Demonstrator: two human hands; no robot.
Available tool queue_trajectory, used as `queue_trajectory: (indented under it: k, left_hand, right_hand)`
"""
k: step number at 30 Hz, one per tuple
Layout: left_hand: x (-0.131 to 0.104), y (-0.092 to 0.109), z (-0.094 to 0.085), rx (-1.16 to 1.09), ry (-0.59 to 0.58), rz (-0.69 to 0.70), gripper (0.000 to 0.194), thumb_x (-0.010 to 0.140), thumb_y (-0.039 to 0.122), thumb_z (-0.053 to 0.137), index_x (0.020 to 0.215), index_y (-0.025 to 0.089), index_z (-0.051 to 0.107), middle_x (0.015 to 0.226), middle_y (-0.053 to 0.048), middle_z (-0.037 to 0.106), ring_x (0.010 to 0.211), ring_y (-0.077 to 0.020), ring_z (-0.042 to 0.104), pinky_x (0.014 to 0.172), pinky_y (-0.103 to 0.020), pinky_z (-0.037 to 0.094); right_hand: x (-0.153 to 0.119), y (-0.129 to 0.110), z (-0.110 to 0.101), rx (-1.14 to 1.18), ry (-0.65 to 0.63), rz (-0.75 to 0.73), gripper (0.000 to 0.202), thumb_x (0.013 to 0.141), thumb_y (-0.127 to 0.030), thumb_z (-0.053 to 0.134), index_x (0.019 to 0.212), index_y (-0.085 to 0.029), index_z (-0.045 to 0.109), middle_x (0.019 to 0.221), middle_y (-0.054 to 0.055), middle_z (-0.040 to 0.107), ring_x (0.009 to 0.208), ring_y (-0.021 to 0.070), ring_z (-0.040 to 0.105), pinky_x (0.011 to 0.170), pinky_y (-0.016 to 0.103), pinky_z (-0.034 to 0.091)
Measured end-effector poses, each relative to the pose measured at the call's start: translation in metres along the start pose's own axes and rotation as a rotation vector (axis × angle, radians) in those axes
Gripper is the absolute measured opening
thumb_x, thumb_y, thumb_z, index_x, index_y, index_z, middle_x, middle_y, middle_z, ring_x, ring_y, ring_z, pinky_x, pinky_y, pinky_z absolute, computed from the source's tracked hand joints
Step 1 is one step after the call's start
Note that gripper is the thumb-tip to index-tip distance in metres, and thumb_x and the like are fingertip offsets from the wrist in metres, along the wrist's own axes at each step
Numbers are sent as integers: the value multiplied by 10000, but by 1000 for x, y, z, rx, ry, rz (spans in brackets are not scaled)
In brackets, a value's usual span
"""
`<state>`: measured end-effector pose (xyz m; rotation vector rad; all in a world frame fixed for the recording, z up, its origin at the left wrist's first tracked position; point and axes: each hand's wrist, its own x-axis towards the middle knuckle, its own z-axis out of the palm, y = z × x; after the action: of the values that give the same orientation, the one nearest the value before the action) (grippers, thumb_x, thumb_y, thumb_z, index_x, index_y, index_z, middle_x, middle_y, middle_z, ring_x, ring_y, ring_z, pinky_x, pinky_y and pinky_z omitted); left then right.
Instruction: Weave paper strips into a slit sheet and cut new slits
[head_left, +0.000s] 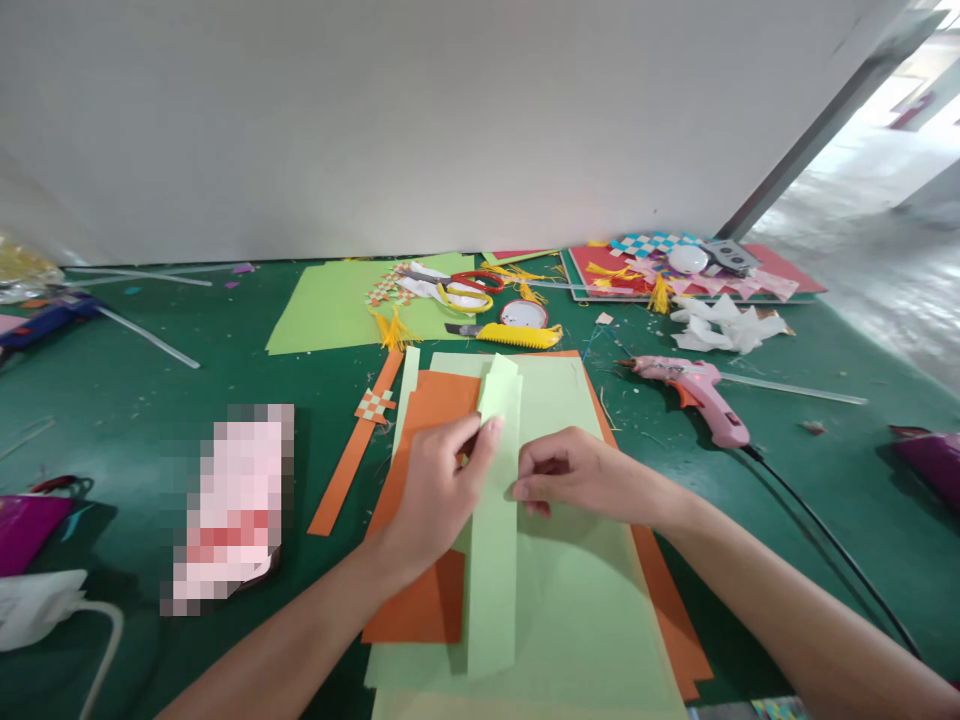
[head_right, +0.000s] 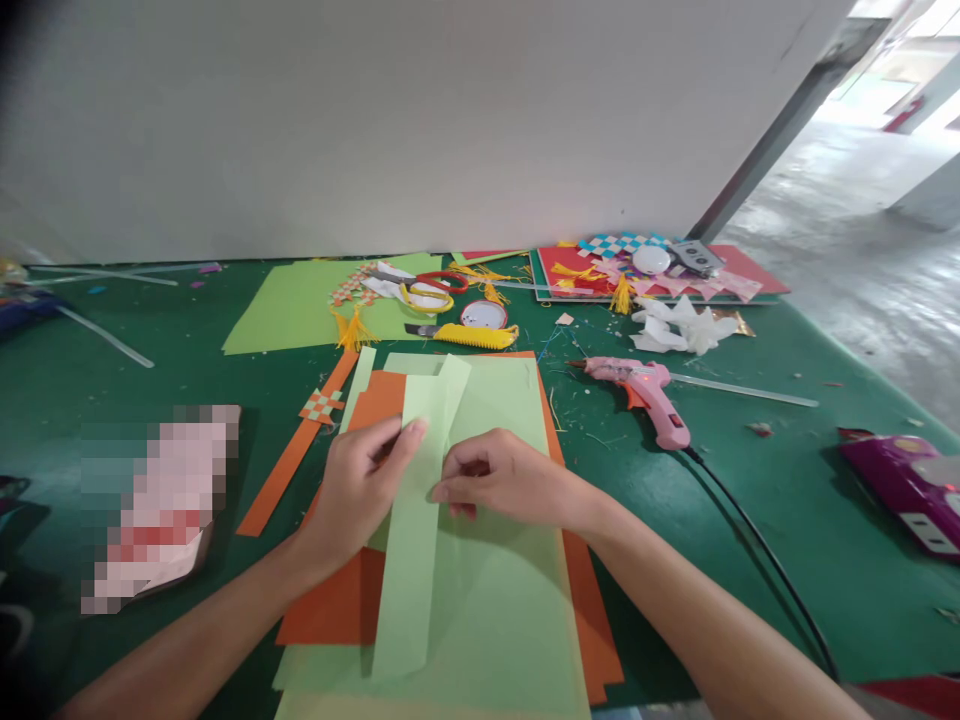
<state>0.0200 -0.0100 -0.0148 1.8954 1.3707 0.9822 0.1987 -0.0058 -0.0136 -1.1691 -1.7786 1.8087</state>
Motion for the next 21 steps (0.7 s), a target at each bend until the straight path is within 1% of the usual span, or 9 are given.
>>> queue_trajectory:
  k: [2,4,6,9,10,12,15,18,21]
  left_hand:
    - [1,1,-1,-12,3,-26,440,919,338,457,605,194,184,535,60,177,491,-71,168,438,-237,157]
    - [1,3,-2,-21,4,-50,441,918,342,458,600,194,191,535,60,178,489,-72,171,438,-236,162]
    - [1,3,-3,-29,4,-55,440,917,344,459,598,194,195,537,59,180,489,-71,175,437,-234,166]
    - [0,3,-2,-33,3,-20,436,916,339,460,603,194,193,538,60,179,488,-71,171,433,-233,158]
    - [0,2,-1,-27,3,-3,433,916,335,459,606,194,192,540,60,178,490,-71,169,434,-233,155]
    - [-1,1,0,-7,5,25,428,914,327,460,611,193,189,545,59,175,495,-72,167,441,-235,155]
    - [-2,-1,2,5,3,48,424,912,318,460,613,192,187,550,58,169,499,-73,168,451,-237,163]
    - [-2,-1,3,-22,-45,41,409,917,323,449,621,194,198,547,61,178,495,-73,182,450,-231,174]
    - [-2,-1,3,-53,-112,17,403,915,336,458,631,198,207,544,66,196,491,-70,195,447,-223,181]
  right_hand:
    - [-1,-2,-3,-5,-37,6,171,806,-312,615,711,-173,641,663,-3,624,591,104,544,574,231,429]
    - [-2,-4,-6,-32,-32,-5,167,833,-296,580,752,-171,658,699,4,632,603,104,547,587,232,437]
    - [-3,-6,-8,-45,11,-31,236,881,-319,518,759,-167,652,723,13,634,606,98,541,576,225,424]
    - [-4,-8,-8,-46,92,-62,365,930,-391,430,725,-159,623,716,23,624,591,89,523,526,215,378]
    - [-4,-8,-7,-38,116,-64,367,927,-410,435,722,-160,611,716,23,621,588,88,520,516,215,369]
    - [-3,-9,-5,-10,136,-63,305,892,-418,508,733,-168,583,698,10,611,591,90,522,521,214,366]
    - [-2,-10,-1,11,112,-44,263,827,-401,609,712,-175,537,622,-16,582,564,90,502,534,219,366]
    - [-1,-9,0,-20,123,-18,282,815,-396,618,678,-173,517,565,-24,557,521,84,456,512,223,341]
    - [-2,-8,-2,-27,146,-29,274,824,-393,605,684,-173,520,562,-25,552,506,82,428,493,227,317]
